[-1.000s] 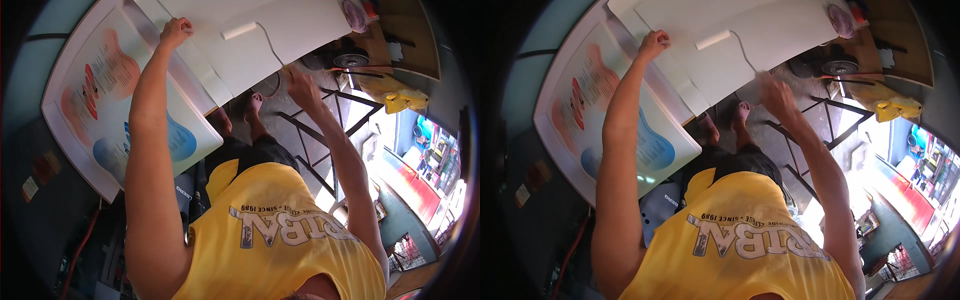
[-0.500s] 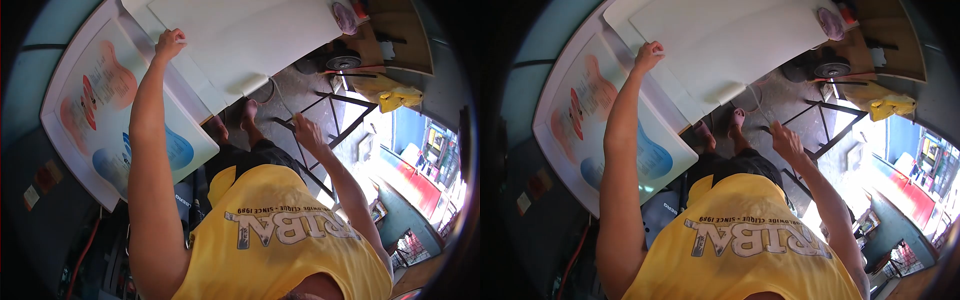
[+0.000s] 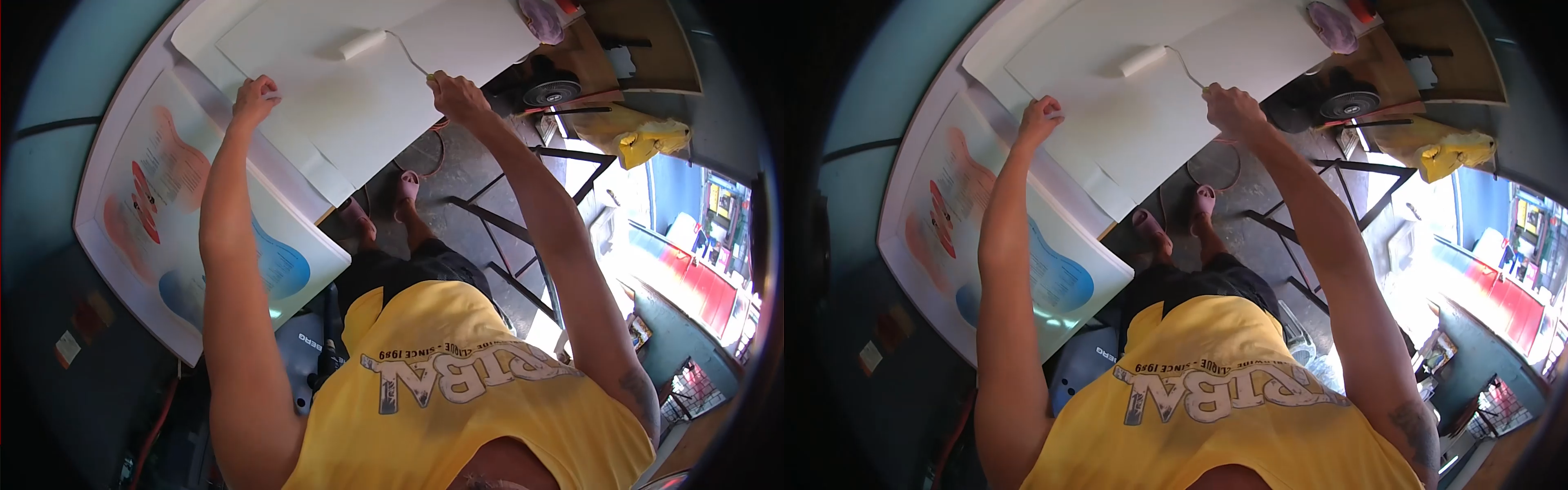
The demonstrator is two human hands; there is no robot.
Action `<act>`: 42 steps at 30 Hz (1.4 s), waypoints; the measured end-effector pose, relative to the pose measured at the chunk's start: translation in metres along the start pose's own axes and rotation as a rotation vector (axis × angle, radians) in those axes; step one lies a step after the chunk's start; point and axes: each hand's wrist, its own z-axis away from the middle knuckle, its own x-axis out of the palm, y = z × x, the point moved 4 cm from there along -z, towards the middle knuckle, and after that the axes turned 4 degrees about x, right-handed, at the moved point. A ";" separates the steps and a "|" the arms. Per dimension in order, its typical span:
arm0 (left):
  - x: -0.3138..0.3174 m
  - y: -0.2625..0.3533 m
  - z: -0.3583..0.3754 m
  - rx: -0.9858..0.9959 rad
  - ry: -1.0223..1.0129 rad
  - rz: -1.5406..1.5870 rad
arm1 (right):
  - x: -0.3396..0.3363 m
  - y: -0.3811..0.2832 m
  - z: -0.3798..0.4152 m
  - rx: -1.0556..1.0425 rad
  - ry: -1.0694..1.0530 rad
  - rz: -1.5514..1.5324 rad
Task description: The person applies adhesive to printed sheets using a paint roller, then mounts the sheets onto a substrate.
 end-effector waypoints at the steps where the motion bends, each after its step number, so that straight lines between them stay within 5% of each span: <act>1: -0.001 0.001 0.003 0.007 0.008 0.004 | 0.010 0.011 0.006 0.000 0.030 -0.023; 4: 0.000 -0.003 0.000 0.031 -0.001 0.026 | 0.045 0.065 0.060 -0.160 0.150 -0.126; 10: -0.001 -0.001 -0.002 0.068 0.000 0.012 | 0.021 0.115 0.213 0.048 -0.011 -0.224; 13: -0.001 -0.001 -0.004 0.085 -0.011 -0.011 | 0.016 0.127 0.227 0.072 0.108 -0.311; 23: -0.006 0.007 -0.001 0.145 0.008 -0.018 | -0.032 0.078 0.007 0.069 0.113 -0.161; 28: -0.004 0.003 -0.001 0.201 0.027 -0.004 | -0.022 0.092 -0.018 0.102 0.068 -0.148; 32: -0.003 0.001 -0.002 0.199 -0.005 -0.015 | 0.014 0.153 0.070 -0.079 0.210 -0.121; 37: -0.002 0.001 -0.005 0.193 0.022 -0.023 | 0.011 0.201 0.228 0.245 0.022 -0.296; 42: -0.001 0.003 0.003 0.221 0.134 -0.047 | -0.001 0.225 0.363 0.515 0.209 -0.569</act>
